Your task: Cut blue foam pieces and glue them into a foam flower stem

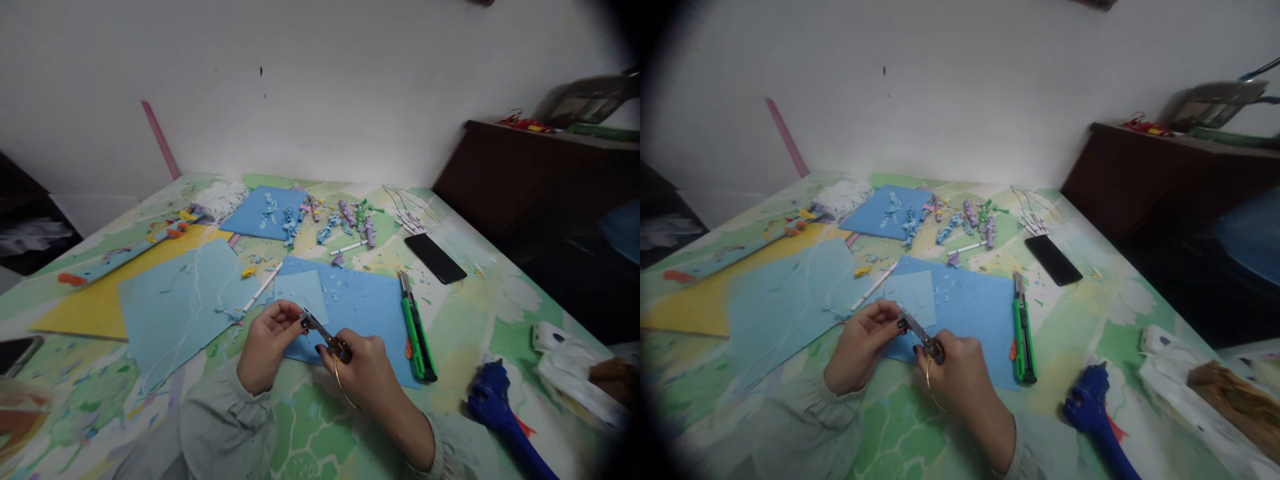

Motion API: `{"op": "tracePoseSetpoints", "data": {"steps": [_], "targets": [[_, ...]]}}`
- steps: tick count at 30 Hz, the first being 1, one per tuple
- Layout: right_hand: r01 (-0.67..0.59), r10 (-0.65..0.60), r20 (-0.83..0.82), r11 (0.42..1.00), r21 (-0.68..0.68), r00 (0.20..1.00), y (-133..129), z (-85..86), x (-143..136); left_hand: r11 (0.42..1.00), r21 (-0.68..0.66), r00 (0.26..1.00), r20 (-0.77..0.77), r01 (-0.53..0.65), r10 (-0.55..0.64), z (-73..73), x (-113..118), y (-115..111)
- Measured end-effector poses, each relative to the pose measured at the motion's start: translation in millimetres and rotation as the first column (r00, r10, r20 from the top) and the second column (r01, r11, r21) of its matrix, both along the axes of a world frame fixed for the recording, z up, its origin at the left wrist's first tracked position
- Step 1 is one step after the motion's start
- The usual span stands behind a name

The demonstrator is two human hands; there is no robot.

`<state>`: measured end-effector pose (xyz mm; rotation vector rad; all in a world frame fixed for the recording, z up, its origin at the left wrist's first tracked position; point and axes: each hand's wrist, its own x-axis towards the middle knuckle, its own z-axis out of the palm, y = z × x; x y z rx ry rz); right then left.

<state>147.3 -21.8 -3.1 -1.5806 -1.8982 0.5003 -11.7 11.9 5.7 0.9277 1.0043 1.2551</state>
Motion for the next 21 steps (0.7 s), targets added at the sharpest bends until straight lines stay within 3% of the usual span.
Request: {"op": "tracePoseSetpoints", "data": {"steps": [21], "targets": [[0.000,0.000,0.024,1.000,0.020,1.000,0.5,-2.7,2.3,0.997,0.007,0.997,-0.012,-0.077,0.077,-1.2,-3.2,1.5]]}}
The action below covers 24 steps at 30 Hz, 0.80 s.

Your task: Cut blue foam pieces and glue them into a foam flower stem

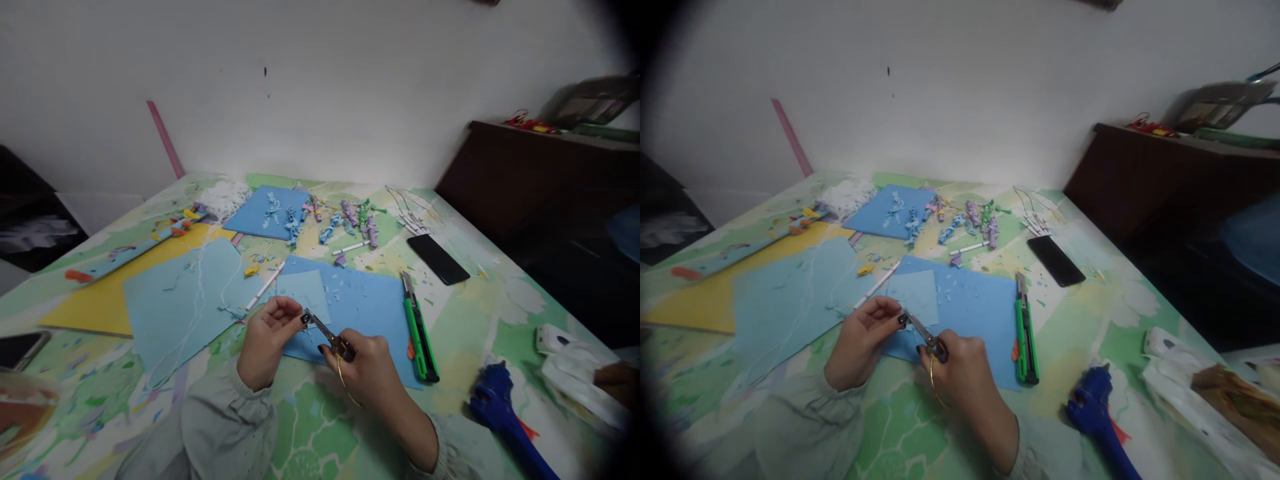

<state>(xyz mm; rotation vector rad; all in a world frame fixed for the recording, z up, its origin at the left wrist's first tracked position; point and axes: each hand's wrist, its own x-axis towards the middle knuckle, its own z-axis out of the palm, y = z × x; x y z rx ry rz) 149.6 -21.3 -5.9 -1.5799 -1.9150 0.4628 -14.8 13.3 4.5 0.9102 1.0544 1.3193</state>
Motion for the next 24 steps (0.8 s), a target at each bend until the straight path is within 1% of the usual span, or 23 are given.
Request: {"op": "tracePoseSetpoints", "data": {"steps": [7,10,17,24], "targets": [[0.011,-0.011,0.003,1.000,0.010,1.000,-0.6,0.6,0.4,1.000,0.009,1.000,0.004,0.006,-0.007,-3.6,-1.1,2.6],[0.014,-0.014,0.008,1.000,-0.001,1.000,-0.9,0.8,0.0,1.000,0.007,1.000,0.006,0.001,-0.001,-3.0,-0.7,3.7],[0.004,-0.004,-0.018,1.000,-0.001,1.000,-0.6,1.3,-0.6,0.998,-0.003,0.998,-0.003,0.056,-0.056,-0.4,-1.1,1.4],[-0.001,0.001,-0.020,1.000,0.007,1.000,-1.0,0.0,-0.9,0.998,0.000,0.998,0.000,0.060,-0.060,-1.9,-0.7,1.1]]}}
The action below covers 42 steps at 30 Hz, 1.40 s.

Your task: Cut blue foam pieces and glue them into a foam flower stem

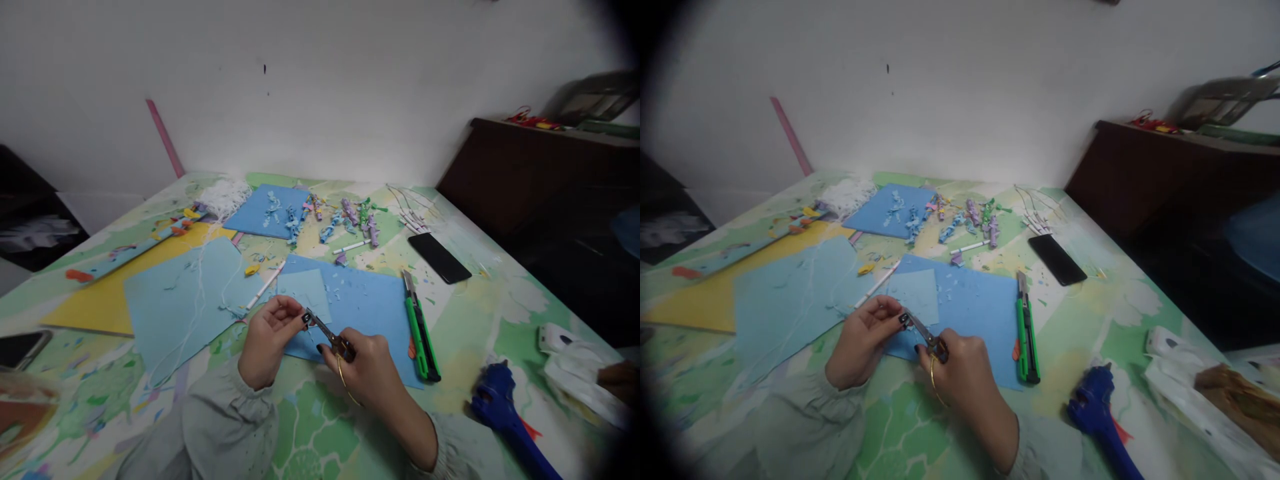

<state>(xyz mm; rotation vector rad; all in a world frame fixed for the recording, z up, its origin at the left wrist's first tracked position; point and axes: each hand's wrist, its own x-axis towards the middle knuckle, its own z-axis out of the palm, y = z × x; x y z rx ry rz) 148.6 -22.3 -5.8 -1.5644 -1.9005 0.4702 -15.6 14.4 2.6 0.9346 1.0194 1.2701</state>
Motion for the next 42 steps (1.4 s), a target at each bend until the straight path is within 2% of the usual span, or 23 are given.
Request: {"op": "tracePoseSetpoints", "data": {"steps": [13,21,24,31,36,38,42], "targets": [[0.007,-0.007,0.021,1.000,0.016,1.000,0.3,-1.7,1.5,0.998,-0.052,0.999,-0.019,-0.034,0.033,4.2,-0.5,1.4],[-0.003,0.003,0.045,1.000,0.002,0.999,1.3,1.7,1.1,0.998,-0.059,1.000,0.014,0.013,-0.012,4.0,-1.7,1.9],[0.002,-0.003,0.056,1.000,0.016,0.998,1.0,1.6,1.3,0.997,-0.075,1.000,0.010,-0.005,0.005,5.3,-0.9,2.1],[-0.007,0.005,0.075,1.000,0.022,0.997,1.3,-1.1,3.4,0.998,-0.071,0.992,-0.124,-0.004,-0.005,3.4,-4.1,3.1],[0.007,-0.009,0.059,0.999,0.043,0.998,2.2,-1.0,3.7,0.999,0.027,0.968,-0.247,-0.026,0.031,3.8,-7.0,5.6],[0.035,-0.037,0.040,0.998,0.056,0.998,2.5,1.2,3.7,0.999,0.026,0.962,-0.273,-0.026,0.032,5.5,-8.6,5.2],[0.061,-0.060,-0.015,0.997,0.036,0.998,2.7,7.0,4.5,1.000,-0.011,0.986,-0.163,-0.019,0.017,9.2,-9.5,2.7]]}}
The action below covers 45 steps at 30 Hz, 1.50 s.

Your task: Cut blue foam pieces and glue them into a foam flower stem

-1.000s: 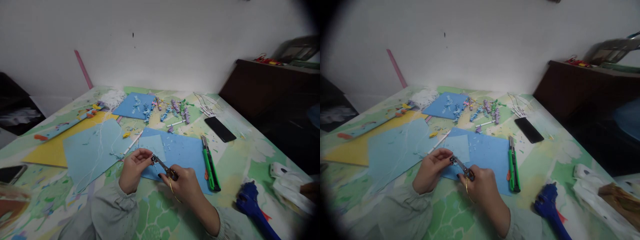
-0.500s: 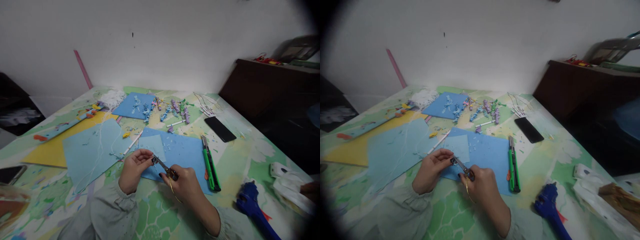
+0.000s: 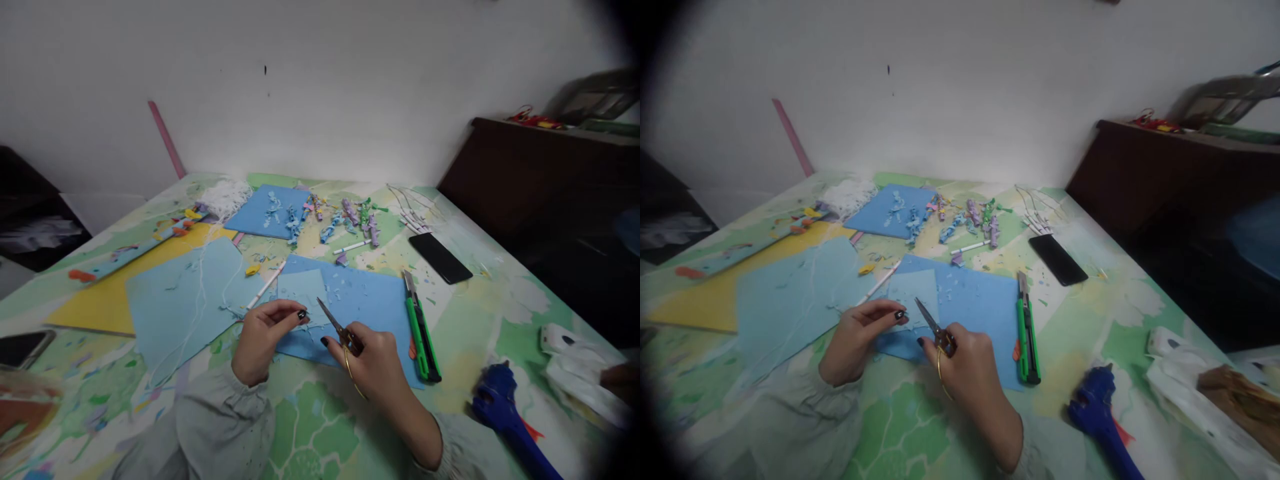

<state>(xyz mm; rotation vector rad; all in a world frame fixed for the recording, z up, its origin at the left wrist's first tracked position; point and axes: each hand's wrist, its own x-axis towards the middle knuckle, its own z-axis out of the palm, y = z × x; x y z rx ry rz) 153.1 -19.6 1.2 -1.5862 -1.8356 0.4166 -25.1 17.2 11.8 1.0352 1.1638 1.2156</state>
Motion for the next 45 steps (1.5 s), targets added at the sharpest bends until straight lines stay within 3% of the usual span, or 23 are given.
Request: {"op": "tracePoseSetpoints", "data": {"steps": [6,11,37,45], "targets": [[-0.018,0.017,-0.009,0.998,-0.063,1.000,0,4.6,0,0.999,0.028,0.988,0.151,0.025,-0.029,-0.2,4,-2],[-0.026,0.027,0.004,0.996,-0.088,1.000,0,3.7,-1,0.998,0.054,0.999,0.040,0.025,-0.028,3.8,5,-2],[-0.052,0.053,0.018,0.998,-0.044,0.998,-2,-0.5,0,0.989,0.075,0.991,-0.055,0.130,-0.126,1.9,9,-7],[-0.055,0.055,-0.003,0.997,-0.049,0.999,-2,-1.3,0,0.995,0.087,0.996,-0.074,0.057,-0.050,3.4,7,-6]]}}
